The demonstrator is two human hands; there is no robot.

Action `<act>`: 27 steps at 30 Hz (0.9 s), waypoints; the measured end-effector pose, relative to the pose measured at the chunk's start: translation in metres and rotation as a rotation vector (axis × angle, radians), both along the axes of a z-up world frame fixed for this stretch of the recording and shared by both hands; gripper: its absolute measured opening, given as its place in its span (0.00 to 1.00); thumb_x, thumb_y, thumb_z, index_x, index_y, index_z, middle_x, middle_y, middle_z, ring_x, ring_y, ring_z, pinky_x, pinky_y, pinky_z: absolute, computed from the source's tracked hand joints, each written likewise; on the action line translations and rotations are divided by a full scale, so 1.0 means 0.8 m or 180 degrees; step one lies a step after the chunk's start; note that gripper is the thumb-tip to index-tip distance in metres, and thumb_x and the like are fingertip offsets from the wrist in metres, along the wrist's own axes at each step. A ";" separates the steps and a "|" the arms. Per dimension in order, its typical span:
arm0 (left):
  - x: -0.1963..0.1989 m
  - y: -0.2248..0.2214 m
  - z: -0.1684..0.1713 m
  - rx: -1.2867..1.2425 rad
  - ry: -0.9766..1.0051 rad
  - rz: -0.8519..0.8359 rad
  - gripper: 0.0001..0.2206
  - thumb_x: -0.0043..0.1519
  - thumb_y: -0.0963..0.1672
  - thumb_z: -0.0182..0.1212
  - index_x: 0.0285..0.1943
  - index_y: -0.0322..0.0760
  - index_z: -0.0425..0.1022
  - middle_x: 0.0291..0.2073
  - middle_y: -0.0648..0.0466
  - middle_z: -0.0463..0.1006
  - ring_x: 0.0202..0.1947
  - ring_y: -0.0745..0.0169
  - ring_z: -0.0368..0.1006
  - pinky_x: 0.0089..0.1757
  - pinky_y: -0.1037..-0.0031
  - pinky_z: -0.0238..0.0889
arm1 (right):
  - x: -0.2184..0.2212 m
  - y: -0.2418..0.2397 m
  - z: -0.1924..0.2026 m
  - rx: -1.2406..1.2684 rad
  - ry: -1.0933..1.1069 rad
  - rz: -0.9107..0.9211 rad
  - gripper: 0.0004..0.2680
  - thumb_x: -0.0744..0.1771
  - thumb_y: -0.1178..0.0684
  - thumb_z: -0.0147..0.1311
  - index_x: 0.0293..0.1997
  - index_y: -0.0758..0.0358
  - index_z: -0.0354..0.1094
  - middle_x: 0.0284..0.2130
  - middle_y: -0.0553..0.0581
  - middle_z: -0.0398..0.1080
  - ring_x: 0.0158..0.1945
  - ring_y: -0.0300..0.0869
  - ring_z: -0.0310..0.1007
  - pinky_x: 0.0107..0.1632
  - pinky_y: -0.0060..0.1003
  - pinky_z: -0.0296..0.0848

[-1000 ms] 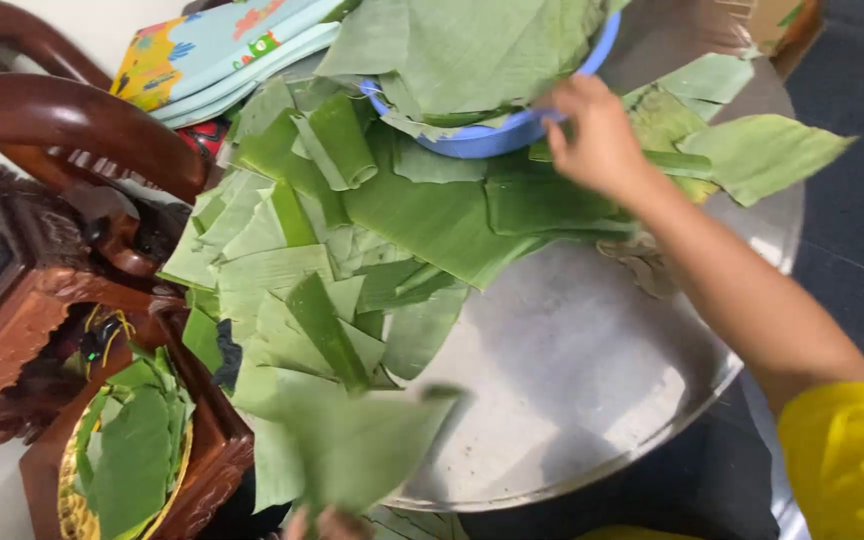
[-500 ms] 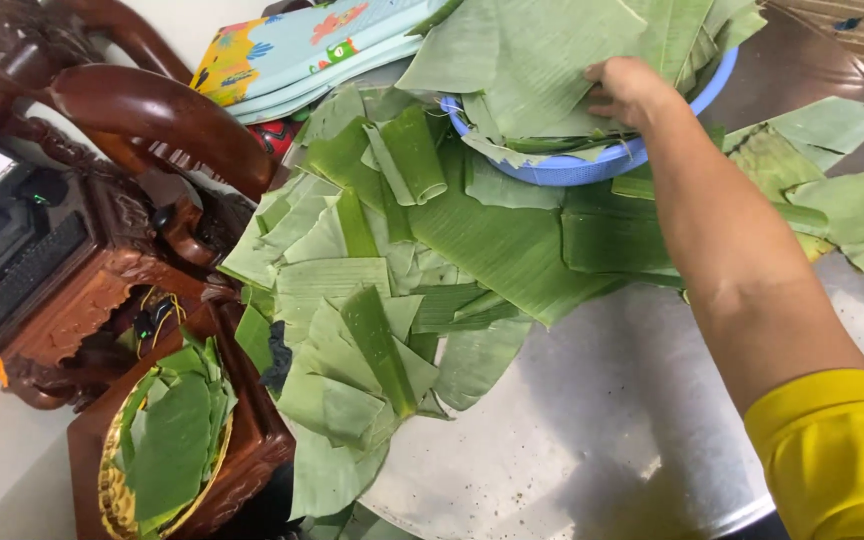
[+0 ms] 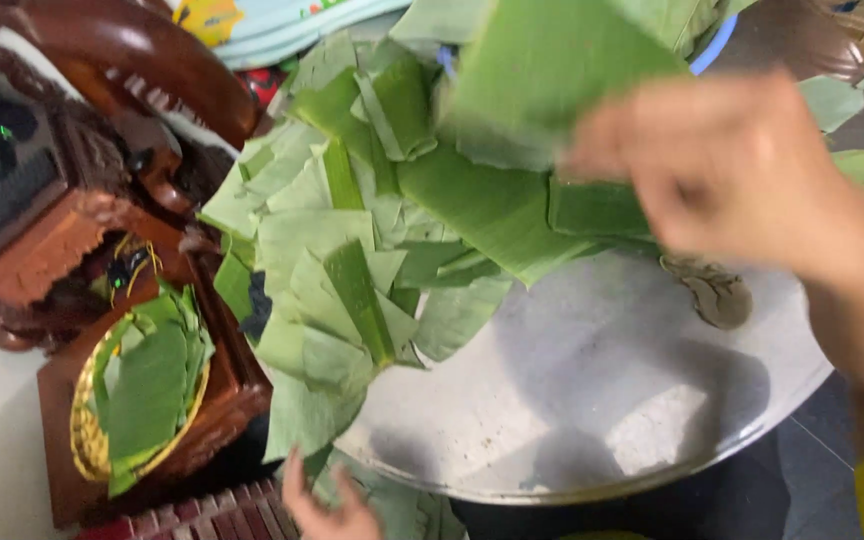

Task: A person is cleaning banana leaves by wiping them with a cloth one by one and stacking them on a metal table.

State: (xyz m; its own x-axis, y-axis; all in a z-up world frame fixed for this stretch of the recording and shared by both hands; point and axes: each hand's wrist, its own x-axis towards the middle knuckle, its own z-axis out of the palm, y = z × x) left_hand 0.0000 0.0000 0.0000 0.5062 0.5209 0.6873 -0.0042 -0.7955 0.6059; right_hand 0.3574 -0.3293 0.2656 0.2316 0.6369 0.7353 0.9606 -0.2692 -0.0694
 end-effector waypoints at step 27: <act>0.111 -0.236 -0.022 0.0460 0.0847 -0.1707 0.09 0.68 0.45 0.57 0.48 0.32 0.74 0.50 0.43 0.73 0.54 0.39 0.70 0.60 0.44 0.61 | -0.059 -0.082 -0.330 0.0995 0.2379 -0.1792 0.05 0.72 0.56 0.44 0.40 0.63 0.55 0.27 0.59 0.58 0.27 0.50 0.59 0.30 0.43 0.58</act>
State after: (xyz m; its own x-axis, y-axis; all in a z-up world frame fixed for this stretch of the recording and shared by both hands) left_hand 0.0891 -0.1891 -0.0176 0.8357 0.0572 0.5462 -0.2900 -0.7986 0.5273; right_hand 0.3098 -0.3945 0.0012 0.9149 0.0930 0.3928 0.3778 -0.5398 -0.7522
